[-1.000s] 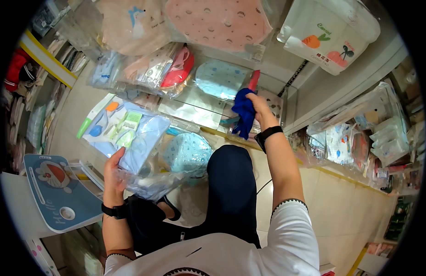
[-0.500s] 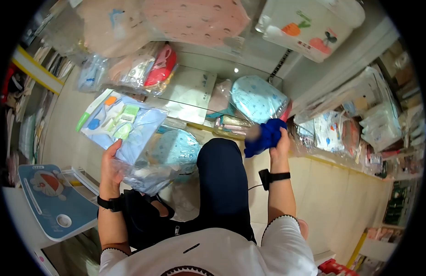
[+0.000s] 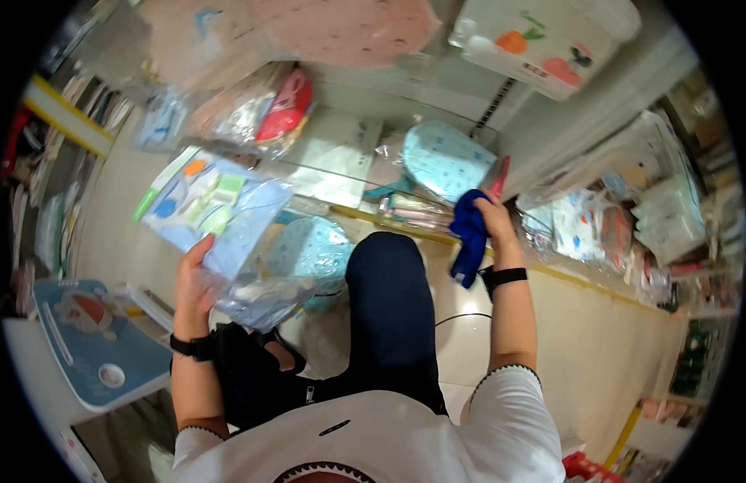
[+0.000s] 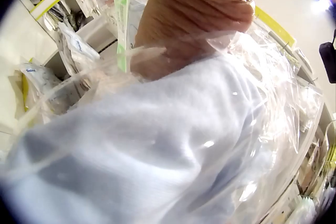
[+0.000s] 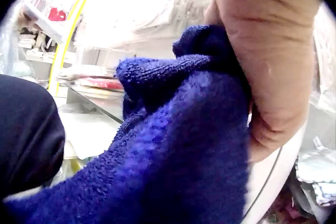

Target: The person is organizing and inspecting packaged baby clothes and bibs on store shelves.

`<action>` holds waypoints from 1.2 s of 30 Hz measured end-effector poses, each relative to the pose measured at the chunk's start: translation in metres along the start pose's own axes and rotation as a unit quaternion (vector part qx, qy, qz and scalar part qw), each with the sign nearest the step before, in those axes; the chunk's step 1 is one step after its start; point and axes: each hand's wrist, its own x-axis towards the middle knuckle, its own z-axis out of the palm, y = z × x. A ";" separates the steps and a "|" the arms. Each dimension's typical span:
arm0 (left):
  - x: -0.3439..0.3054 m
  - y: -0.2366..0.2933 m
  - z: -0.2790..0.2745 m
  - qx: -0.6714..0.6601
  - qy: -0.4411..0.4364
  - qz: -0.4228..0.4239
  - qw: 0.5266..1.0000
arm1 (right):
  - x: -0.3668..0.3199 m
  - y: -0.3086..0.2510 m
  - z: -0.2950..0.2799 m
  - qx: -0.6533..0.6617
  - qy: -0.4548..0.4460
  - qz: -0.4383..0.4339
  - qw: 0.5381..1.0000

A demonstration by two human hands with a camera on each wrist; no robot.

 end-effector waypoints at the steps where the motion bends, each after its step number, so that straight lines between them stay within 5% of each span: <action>1: -0.001 0.000 -0.003 0.008 0.003 0.007 1.000 | 0.004 -0.003 -0.005 0.073 -0.067 0.058 0.993; 3: 0.003 -0.003 -0.011 0.022 0.002 0.000 1.000 | 0.013 -0.008 -0.014 0.151 -0.122 0.144 0.970; 7: 0.000 -0.003 0.003 0.030 0.004 0.014 0.999 | -0.001 -0.039 -0.010 0.238 -0.085 0.068 0.965; 10: -0.001 -0.001 0.010 0.042 0.010 0.007 0.999 | -0.028 -0.061 0.001 0.302 -0.062 -0.077 0.948; 14: 0.011 0.008 0.000 -0.042 -0.037 -0.058 0.997 | -0.036 -0.009 0.032 0.378 0.073 -0.096 0.918; 20: 0.015 0.011 0.005 -0.036 -0.002 0.002 0.999 | -0.057 0.047 0.087 0.508 0.092 0.134 0.846; 22: 0.012 0.010 0.009 -0.008 -0.012 0.001 1.000 | -0.054 0.043 0.091 0.575 -0.012 0.103 0.811; 27: 0.007 0.009 0.012 -0.015 -0.012 -0.017 1.000 | -0.035 0.027 0.099 0.657 0.025 0.071 0.750; 30: 0.005 0.008 0.004 -0.020 0.015 -0.006 1.000 | -0.068 -0.015 0.097 0.645 0.008 0.018 0.764; 32: 0.001 0.010 0.001 -0.030 0.018 -0.020 0.999 | -0.085 -0.036 0.087 0.616 -0.092 -0.070 0.779; 36: 0.005 0.009 0.000 -0.028 -0.003 -0.014 0.999 | -0.050 -0.067 0.076 0.554 -0.118 -0.167 0.807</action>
